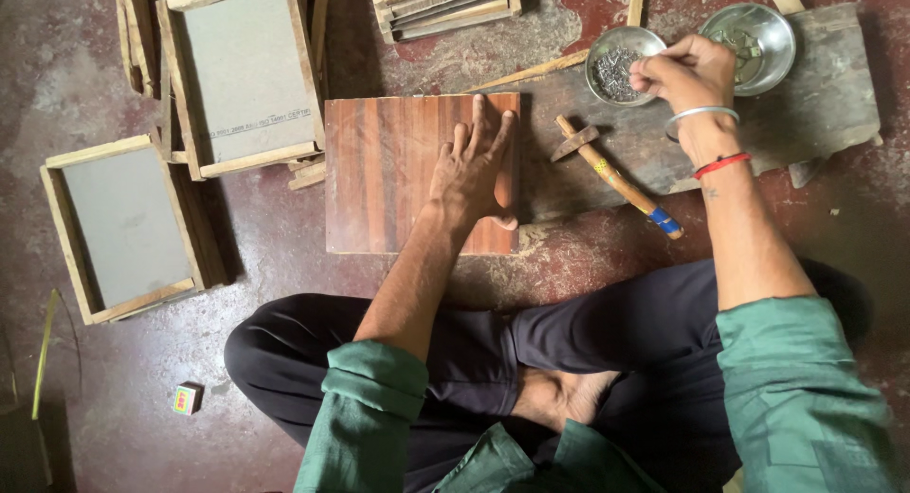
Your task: The person sits on the floor and assembles wooden frames by attaching thin wooden strips to a rectangular board using a hammer and nails. They repeatedly position the strips, hammer nails to secure them, and flip the board to work on different sides.
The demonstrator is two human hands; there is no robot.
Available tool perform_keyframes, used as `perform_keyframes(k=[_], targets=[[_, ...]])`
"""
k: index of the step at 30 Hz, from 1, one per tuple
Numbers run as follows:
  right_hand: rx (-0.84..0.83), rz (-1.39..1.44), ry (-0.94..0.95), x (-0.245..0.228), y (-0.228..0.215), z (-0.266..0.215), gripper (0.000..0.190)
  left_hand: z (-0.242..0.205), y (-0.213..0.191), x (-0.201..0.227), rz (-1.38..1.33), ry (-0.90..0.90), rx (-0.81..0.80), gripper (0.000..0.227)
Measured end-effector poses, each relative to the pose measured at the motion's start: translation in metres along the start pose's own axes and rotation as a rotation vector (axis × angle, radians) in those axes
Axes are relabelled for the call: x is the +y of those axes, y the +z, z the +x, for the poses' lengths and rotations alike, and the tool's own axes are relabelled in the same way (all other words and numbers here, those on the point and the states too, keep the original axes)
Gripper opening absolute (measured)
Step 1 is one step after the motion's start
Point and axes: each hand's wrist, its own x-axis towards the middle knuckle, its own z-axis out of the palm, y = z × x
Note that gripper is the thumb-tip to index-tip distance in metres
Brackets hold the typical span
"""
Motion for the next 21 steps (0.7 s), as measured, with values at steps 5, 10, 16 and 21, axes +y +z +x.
perform_keyframes(k=[5, 10, 16, 21], targets=[[-0.053, 0.285, 0.134, -0.012, 0.0, -0.013, 0.012, 0.0, -0.002, 0.0, 0.001, 0.007, -0.012, 0.171], [-0.11, 0.238, 0.098, -0.02, 0.006, -0.024, 0.013, 0.001, -0.005, -0.001, -0.02, 0.013, -0.012, 0.168], [-0.144, 0.107, 0.022, -0.019, 0.034, -0.026, 0.013, 0.009, 0.0, -0.007, -0.169, -0.016, 0.035, 0.109], [-0.242, -0.072, -0.087, -0.01, 0.07, -0.025, 0.015, 0.023, 0.019, -0.003, -0.331, -0.004, 0.419, 0.04]])
